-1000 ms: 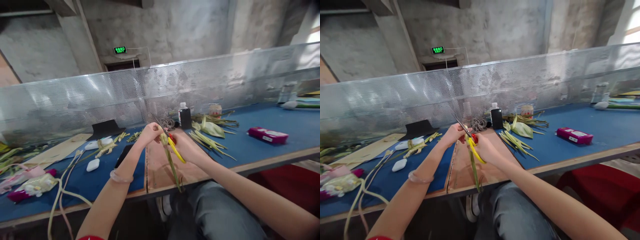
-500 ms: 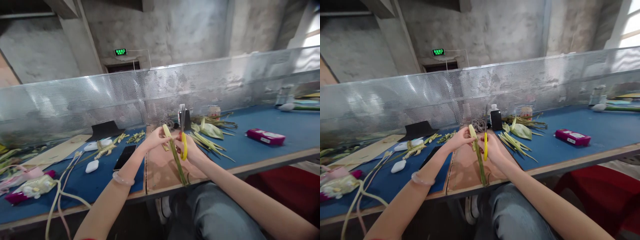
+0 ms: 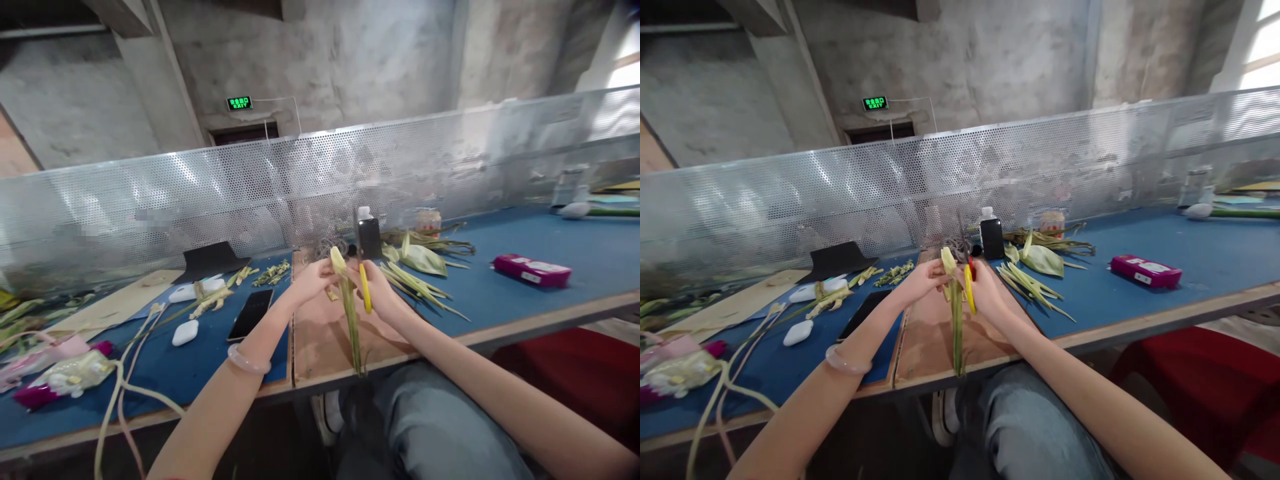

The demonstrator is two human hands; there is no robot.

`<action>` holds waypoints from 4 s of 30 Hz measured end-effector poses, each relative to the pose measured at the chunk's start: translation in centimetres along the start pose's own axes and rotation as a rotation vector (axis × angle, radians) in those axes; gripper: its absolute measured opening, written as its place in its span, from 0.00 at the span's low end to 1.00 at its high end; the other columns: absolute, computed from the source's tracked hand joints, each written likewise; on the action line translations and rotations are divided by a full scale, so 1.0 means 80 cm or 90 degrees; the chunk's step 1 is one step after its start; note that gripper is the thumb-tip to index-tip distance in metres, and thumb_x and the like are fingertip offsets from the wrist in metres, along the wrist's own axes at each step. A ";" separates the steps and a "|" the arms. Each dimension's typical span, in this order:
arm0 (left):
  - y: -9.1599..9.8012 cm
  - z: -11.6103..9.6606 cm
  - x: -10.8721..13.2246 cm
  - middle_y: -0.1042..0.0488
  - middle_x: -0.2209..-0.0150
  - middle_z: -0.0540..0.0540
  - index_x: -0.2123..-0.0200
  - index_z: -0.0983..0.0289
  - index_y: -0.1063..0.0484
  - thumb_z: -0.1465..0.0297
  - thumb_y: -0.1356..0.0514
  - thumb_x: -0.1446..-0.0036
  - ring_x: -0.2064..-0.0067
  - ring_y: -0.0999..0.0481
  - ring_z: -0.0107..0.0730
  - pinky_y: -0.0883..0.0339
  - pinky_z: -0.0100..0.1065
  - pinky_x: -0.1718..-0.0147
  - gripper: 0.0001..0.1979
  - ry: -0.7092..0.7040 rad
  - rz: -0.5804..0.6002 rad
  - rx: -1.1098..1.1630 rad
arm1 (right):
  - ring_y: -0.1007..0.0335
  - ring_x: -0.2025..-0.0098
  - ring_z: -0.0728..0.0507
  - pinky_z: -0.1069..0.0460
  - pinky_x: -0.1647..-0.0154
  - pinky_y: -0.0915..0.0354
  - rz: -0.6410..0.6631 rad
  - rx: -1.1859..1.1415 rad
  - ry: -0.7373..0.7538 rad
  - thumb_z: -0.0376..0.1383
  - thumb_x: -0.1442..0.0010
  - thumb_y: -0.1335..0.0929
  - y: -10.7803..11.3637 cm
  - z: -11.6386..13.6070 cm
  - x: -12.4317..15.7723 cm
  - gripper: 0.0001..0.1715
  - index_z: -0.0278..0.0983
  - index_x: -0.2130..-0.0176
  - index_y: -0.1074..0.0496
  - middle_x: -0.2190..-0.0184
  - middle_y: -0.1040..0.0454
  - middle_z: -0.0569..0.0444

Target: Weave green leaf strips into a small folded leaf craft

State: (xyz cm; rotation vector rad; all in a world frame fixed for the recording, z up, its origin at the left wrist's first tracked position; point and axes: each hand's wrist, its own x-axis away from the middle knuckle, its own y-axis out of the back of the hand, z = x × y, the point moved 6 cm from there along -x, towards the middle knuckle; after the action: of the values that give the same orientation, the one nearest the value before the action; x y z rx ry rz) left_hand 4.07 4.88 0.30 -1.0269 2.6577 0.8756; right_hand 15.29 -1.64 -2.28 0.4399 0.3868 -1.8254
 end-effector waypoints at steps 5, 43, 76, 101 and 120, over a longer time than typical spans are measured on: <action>-0.006 0.002 0.002 0.24 0.64 0.58 0.50 0.66 0.33 0.64 0.38 0.49 0.68 0.26 0.30 0.37 0.28 0.72 0.23 0.014 0.028 0.042 | 0.47 0.82 0.53 0.57 0.83 0.47 -0.023 -0.060 -0.017 0.49 0.51 0.30 0.007 -0.008 -0.007 0.20 0.38 0.70 0.39 0.80 0.38 0.62; -0.009 -0.001 0.008 0.30 0.76 0.51 0.72 0.66 0.28 0.62 0.47 0.45 0.75 0.33 0.27 0.42 0.27 0.75 0.15 -0.010 -0.096 -0.257 | 0.29 0.64 0.40 0.49 0.65 0.37 -0.137 0.354 0.121 0.35 0.55 0.32 0.017 0.016 -0.014 0.23 0.36 0.56 0.30 0.64 0.24 0.47; 0.001 0.007 0.006 0.24 0.65 0.54 0.47 0.60 0.37 0.66 0.39 0.47 0.68 0.25 0.30 0.31 0.33 0.67 0.23 0.010 -0.131 0.158 | 0.33 0.81 0.50 0.54 0.80 0.33 -0.056 -0.429 -0.159 0.29 0.61 0.25 0.016 -0.030 -0.012 0.17 0.37 0.73 0.35 0.80 0.29 0.60; -0.008 0.009 0.008 0.29 0.51 0.62 0.51 0.64 0.31 0.61 0.33 0.56 0.50 0.30 0.44 0.38 0.43 0.53 0.28 0.008 -0.045 -0.084 | 0.34 0.83 0.49 0.52 0.81 0.35 -0.057 -0.438 -0.147 0.32 0.66 0.24 0.026 -0.044 -0.014 0.22 0.38 0.75 0.39 0.83 0.32 0.64; -0.019 -0.011 0.013 0.39 0.42 0.62 0.45 0.60 0.41 0.68 0.31 0.59 0.45 0.34 0.44 0.37 0.44 0.49 0.37 -0.072 0.006 0.050 | 0.30 0.77 0.46 0.51 0.73 0.34 0.045 -0.465 -0.194 0.35 0.58 0.27 0.012 -0.038 -0.009 0.08 0.35 0.74 0.28 0.77 0.24 0.55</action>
State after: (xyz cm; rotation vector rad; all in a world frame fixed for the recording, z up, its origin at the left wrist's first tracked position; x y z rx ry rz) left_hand 4.36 2.89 -0.04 -0.9200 2.5826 0.7996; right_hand 16.75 0.13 -4.63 -0.3211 0.7684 -1.5186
